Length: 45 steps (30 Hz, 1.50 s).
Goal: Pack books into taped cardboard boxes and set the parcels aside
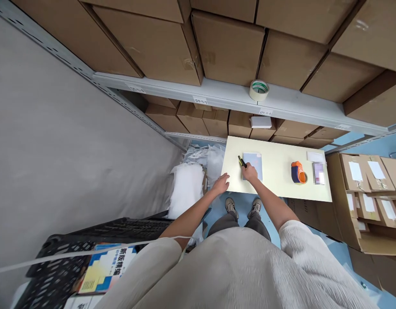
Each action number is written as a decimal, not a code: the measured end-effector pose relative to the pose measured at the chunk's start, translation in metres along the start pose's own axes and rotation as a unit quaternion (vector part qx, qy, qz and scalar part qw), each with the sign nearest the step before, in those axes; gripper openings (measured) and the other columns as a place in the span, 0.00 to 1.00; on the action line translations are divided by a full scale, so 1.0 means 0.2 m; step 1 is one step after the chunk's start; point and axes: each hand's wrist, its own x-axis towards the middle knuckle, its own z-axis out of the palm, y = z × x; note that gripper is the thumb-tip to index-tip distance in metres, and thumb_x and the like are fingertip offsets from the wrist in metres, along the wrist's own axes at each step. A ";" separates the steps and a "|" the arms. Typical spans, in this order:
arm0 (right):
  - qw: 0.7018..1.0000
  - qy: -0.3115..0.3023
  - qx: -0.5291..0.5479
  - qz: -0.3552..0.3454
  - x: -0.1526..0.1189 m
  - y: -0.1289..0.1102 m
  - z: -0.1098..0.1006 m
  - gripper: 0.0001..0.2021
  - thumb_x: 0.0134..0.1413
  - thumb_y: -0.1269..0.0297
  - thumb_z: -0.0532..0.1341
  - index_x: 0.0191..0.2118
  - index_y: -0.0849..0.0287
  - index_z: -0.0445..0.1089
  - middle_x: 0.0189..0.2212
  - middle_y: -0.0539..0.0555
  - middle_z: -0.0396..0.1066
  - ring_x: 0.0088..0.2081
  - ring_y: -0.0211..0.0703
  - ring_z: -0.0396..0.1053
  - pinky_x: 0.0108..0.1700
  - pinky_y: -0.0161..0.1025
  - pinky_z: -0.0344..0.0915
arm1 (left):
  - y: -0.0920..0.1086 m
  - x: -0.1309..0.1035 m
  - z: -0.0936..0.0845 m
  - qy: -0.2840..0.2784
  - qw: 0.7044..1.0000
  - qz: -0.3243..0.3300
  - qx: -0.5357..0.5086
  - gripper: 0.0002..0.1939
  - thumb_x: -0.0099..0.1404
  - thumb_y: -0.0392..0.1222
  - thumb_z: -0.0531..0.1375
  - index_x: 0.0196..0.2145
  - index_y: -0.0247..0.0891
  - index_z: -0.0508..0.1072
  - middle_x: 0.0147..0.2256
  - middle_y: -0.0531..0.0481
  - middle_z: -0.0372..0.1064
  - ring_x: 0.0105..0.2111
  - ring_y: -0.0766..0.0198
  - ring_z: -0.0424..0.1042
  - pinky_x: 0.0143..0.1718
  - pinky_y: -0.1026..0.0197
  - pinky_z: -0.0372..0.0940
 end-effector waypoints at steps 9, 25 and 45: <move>1.000 -0.011 -0.010 -0.023 -0.26 0.18 0.08 0.21 0.71 0.47 0.60 0.57 0.56 0.73 0.44 0.63 0.82 0.47 0.58 0.79 0.44 0.42 0.70 | 0.00 0.00 0.02 0.015 1.000 0.000 -0.012 0.27 0.69 0.34 0.60 0.65 0.39 0.73 0.76 0.38 0.56 0.75 0.47 0.57 0.75 0.44 0.56; 0.997 -0.035 0.062 -0.006 -0.50 0.32 0.03 0.13 0.67 0.54 0.59 0.45 0.56 0.76 0.32 0.56 0.81 0.34 0.49 0.77 0.36 0.38 0.67 | 0.01 0.00 0.00 0.000 1.000 0.011 0.014 0.26 0.68 0.35 0.58 0.63 0.39 0.74 0.74 0.40 0.61 0.76 0.51 0.57 0.74 0.48 0.57; 0.911 -0.027 0.405 -0.065 -0.38 0.52 -0.35 0.26 0.57 0.38 0.64 0.49 0.55 0.65 0.43 0.60 0.81 0.37 0.46 0.75 0.37 0.40 0.70 | 0.31 0.12 -0.02 0.008 0.995 0.003 0.101 0.22 0.68 0.34 0.57 0.59 0.41 0.75 0.65 0.38 0.69 0.65 0.46 0.69 0.66 0.47 0.65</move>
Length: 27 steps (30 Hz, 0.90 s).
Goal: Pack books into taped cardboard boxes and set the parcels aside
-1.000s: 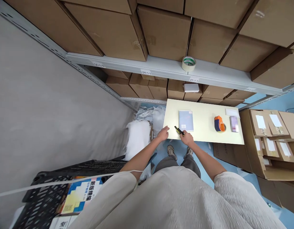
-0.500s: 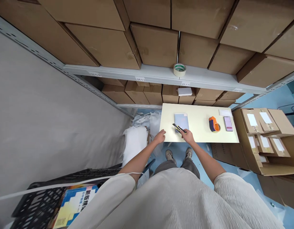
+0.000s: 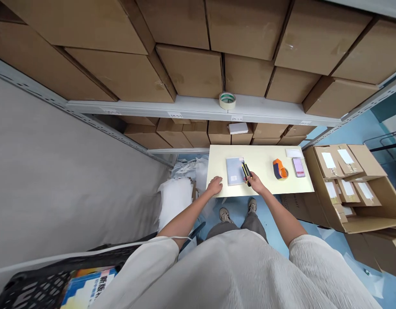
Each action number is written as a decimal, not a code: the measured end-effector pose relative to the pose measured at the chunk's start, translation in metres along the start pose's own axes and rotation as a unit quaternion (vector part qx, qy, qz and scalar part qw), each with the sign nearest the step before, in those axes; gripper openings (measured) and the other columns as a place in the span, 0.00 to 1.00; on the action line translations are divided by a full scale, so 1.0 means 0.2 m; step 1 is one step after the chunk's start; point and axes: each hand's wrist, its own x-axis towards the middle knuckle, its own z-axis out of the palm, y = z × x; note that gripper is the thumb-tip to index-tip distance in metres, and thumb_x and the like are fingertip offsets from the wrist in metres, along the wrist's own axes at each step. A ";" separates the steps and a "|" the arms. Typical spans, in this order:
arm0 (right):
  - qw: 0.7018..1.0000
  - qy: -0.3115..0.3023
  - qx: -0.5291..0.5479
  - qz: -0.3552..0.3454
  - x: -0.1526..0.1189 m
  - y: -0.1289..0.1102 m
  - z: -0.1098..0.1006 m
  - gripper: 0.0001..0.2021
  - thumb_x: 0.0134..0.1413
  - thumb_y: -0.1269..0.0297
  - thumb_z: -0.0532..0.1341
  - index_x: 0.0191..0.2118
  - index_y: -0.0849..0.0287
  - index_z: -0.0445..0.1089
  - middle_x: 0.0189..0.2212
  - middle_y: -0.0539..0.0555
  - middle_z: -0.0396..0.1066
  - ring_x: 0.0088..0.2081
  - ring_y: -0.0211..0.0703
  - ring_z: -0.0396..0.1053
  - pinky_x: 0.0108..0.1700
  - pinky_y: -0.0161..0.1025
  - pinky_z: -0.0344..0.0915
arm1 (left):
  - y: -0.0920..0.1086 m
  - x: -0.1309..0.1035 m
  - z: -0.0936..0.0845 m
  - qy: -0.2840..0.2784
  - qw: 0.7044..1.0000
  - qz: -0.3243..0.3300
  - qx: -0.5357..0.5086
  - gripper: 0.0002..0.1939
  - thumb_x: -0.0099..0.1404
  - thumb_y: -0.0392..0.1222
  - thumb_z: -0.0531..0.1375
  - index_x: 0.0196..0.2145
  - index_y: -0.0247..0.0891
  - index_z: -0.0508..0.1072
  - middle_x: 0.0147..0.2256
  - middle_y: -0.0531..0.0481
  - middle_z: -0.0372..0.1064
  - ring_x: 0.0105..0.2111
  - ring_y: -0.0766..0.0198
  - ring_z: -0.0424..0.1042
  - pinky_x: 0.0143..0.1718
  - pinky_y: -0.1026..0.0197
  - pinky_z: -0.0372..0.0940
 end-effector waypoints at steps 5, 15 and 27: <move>0.998 0.022 0.056 -0.002 0.03 -0.02 -0.18 0.26 0.56 0.41 0.67 0.51 0.54 0.67 0.43 0.58 0.81 0.38 0.47 0.76 0.40 0.42 0.70 | 0.22 0.09 0.02 -0.004 0.998 0.055 0.025 0.25 0.71 0.35 0.55 0.65 0.39 0.72 0.70 0.38 0.64 0.69 0.47 0.64 0.70 0.48 0.60; 0.935 0.189 -0.155 -0.259 0.32 -0.54 -0.92 0.29 0.72 0.38 0.52 0.61 0.54 0.72 0.53 0.61 0.78 0.52 0.56 0.72 0.57 0.53 0.68 | 0.65 0.31 0.00 -0.028 0.995 0.072 0.068 0.25 0.73 0.35 0.54 0.65 0.37 0.72 0.69 0.37 0.66 0.67 0.46 0.67 0.68 0.50 0.62; 0.787 0.238 -0.449 -0.350 1.00 -1.08 -1.44 0.16 0.67 0.61 0.55 0.55 0.55 0.72 0.53 0.66 0.73 0.53 0.65 0.61 0.57 0.59 0.60 | 0.84 0.45 0.07 -0.036 0.996 -0.023 0.078 0.26 0.70 0.37 0.57 0.65 0.40 0.72 0.68 0.38 0.67 0.67 0.46 0.68 0.65 0.50 0.64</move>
